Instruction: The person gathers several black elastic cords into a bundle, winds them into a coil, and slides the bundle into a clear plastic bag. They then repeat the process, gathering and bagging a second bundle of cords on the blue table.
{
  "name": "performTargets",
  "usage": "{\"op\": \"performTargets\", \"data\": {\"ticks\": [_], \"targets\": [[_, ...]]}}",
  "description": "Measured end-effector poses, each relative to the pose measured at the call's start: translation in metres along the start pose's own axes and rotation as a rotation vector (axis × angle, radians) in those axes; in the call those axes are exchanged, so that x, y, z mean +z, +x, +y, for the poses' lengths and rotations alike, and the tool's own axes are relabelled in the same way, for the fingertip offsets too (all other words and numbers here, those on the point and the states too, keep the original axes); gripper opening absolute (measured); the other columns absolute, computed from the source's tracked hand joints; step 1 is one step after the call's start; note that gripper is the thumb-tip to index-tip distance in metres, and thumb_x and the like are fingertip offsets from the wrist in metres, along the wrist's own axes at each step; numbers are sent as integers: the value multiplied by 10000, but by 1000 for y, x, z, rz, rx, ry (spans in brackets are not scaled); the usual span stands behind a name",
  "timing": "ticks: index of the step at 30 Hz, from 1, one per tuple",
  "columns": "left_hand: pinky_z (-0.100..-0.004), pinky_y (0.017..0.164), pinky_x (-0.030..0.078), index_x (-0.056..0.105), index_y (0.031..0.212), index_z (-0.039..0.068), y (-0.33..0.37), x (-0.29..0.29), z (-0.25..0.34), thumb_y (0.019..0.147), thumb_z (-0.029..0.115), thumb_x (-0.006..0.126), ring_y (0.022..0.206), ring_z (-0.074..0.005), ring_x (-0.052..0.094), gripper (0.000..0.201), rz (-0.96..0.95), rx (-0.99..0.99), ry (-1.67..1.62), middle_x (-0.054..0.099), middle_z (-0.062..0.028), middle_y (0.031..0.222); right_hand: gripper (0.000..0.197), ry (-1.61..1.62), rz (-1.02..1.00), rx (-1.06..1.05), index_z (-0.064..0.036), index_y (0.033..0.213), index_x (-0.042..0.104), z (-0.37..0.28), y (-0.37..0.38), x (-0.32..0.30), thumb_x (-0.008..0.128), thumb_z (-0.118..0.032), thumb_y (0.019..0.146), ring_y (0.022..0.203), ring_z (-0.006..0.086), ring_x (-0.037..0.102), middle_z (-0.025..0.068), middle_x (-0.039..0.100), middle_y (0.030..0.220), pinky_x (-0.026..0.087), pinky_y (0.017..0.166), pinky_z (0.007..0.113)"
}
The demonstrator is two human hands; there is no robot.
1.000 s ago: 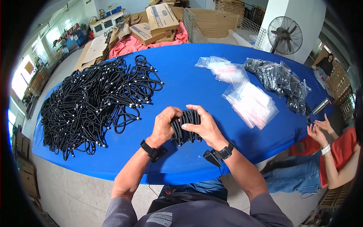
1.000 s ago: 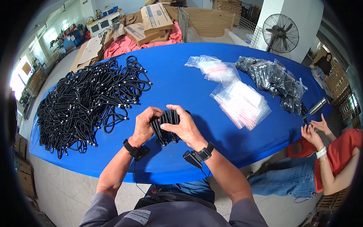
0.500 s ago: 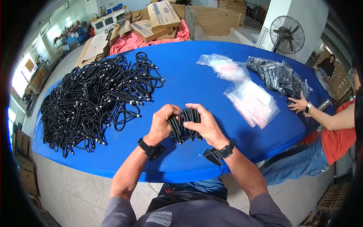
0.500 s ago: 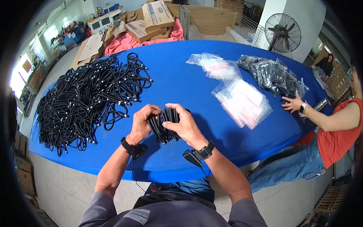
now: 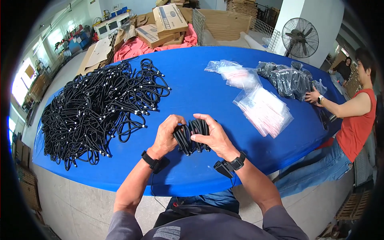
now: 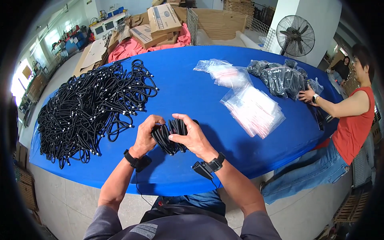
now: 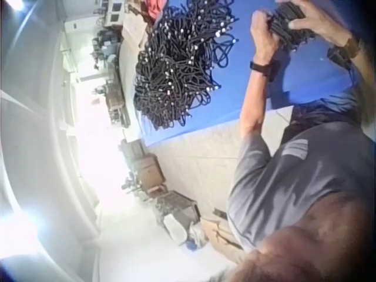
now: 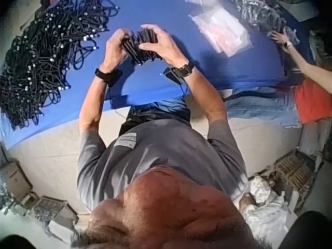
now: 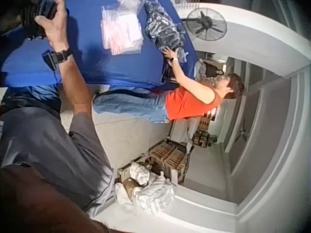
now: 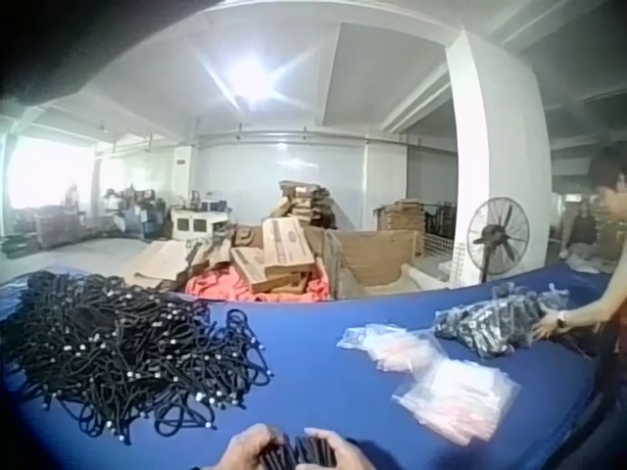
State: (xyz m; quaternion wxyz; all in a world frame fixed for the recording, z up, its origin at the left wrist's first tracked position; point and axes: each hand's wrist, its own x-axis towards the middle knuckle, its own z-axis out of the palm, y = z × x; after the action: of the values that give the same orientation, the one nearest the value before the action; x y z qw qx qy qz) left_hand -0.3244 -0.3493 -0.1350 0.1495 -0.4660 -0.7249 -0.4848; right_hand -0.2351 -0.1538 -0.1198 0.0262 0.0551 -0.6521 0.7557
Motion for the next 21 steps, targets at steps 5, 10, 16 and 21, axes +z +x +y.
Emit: {"op": "performTargets", "data": {"ticks": [5, 10, 16, 21], "targets": [[-361, 724, 549, 670, 1153, 60, 1, -2, 20, 797, 75, 814, 849, -252, 658, 384, -56, -85, 58, 637, -86, 965, 654, 65, -16, 31, -16, 1459, 466, -3, -2, -3, 742, 47, 870, 1024, 92, 617, 40, 624, 1115, 534, 912, 262], [-350, 749, 559, 667, 1217, 79, -1, 0, 11, 785, 114, 842, 883, -251, 673, 468, -67, -47, 112, 653, -90, 988, 696, 30, -40, 29, -22, 1485, 436, -4, 0, -3, 748, 46, 866, 1019, 92, 612, 42, 614, 1121, 535, 911, 261], [-317, 744, 566, 677, 1162, 83, 0, 2, 1, 792, 99, 843, 932, -231, 703, 407, -37, 95, 96, 701, -99, 1058, 717, 19, -75, 38, -16, 1490, 427, -4, 0, -5, 757, 50, 857, 1005, 86, 611, 37, 614, 1112, 534, 910, 254], [-306, 747, 569, 673, 1065, 65, -4, 4, 2, 795, 56, 825, 948, -218, 721, 311, -23, -198, -115, 725, -94, 1110, 677, 55, -28, 47, -7, 1476, 435, -7, 1, 0, 737, 46, 872, 992, 93, 621, 45, 622, 1079, 535, 914, 254]]}}
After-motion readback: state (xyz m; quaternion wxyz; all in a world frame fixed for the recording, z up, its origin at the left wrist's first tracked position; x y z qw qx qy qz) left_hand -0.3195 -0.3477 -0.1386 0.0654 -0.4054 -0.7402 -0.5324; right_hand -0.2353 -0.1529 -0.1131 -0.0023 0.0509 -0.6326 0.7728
